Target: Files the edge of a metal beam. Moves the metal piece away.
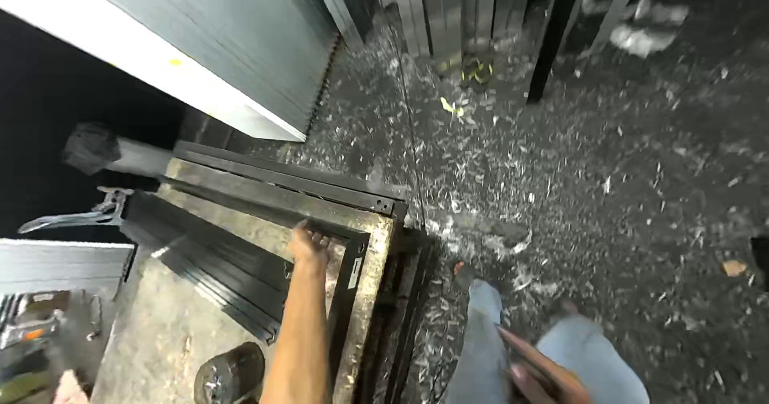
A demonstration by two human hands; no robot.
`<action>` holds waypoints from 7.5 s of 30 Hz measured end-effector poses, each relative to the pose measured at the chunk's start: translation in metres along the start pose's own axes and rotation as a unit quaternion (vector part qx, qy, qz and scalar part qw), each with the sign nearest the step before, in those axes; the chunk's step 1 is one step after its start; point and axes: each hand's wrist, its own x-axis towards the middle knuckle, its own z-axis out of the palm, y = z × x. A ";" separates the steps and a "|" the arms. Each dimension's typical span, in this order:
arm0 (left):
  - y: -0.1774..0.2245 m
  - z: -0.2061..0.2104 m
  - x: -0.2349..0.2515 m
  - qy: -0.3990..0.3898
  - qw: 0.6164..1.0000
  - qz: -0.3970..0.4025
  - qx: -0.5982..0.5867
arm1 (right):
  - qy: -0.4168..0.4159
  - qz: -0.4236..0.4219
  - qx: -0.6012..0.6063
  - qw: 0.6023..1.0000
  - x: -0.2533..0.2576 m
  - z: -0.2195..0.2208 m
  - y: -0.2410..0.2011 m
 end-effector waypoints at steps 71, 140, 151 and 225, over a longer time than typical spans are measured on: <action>-0.041 0.043 0.004 0.078 0.981 0.102 0.144 | 0.036 -0.035 -0.185 0.982 0.175 0.134 -0.015; -0.040 0.051 -0.001 0.132 0.972 0.056 0.188 | -0.219 -0.100 -0.251 0.938 0.258 0.041 0.004; -0.042 0.051 -0.002 0.128 0.972 0.048 0.193 | -0.168 -0.094 -0.311 0.931 0.231 0.035 -0.004; -0.042 0.063 -0.017 0.155 0.970 0.042 0.184 | -0.172 -0.075 -0.284 0.940 0.232 0.028 0.000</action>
